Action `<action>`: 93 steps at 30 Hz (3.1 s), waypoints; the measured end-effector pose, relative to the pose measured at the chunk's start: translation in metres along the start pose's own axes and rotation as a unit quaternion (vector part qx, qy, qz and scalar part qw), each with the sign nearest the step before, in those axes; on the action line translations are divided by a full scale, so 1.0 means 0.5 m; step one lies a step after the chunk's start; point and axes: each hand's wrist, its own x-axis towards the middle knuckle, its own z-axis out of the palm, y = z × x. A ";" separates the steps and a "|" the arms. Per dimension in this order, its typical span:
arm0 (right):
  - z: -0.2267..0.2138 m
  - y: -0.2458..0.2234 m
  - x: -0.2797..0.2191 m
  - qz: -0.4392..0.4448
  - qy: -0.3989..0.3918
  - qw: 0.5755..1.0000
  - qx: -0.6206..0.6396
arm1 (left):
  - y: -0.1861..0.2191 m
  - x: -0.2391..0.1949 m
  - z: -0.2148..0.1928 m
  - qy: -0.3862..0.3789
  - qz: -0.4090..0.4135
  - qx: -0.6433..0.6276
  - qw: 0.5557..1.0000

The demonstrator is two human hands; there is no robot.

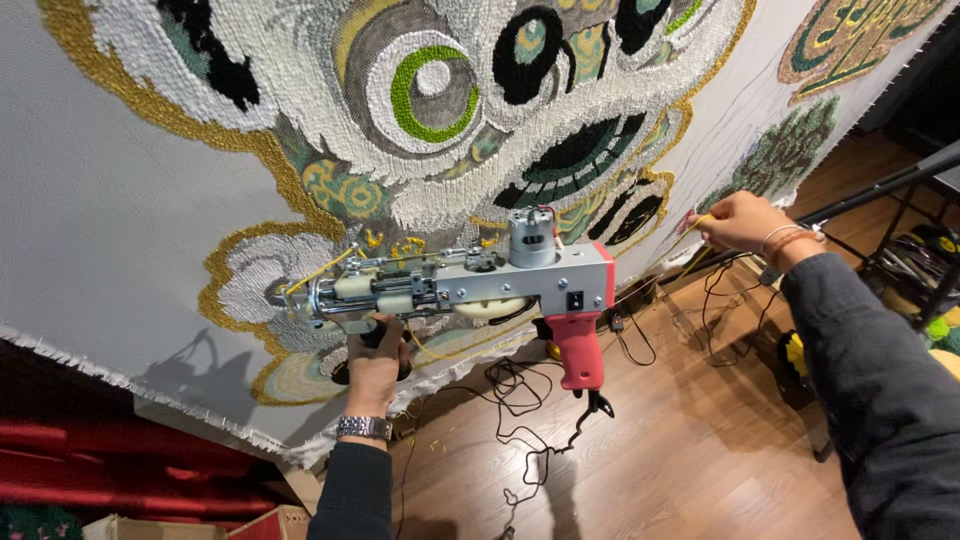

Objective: The person uses a pink tufting gun to apply yellow yarn into a stretched canvas, following a pre-drawn design of a stylized face. The person holds the gun with the right hand and guides the yarn with the left hand, repeatedly pressing the trigger to insert loops into the fabric.

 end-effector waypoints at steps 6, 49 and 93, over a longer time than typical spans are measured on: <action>0.035 0.007 0.026 -0.023 -0.073 0.995 0.065 | -0.021 0.001 0.026 -0.040 0.027 0.020 0.999; 0.288 -0.317 -0.329 0.003 -0.070 0.808 0.585 | 0.082 -0.089 0.103 0.011 0.027 0.265 0.964; 0.458 -0.346 -0.185 -0.040 -0.058 0.808 0.585 | -0.018 0.012 -0.022 0.008 -0.028 0.228 0.973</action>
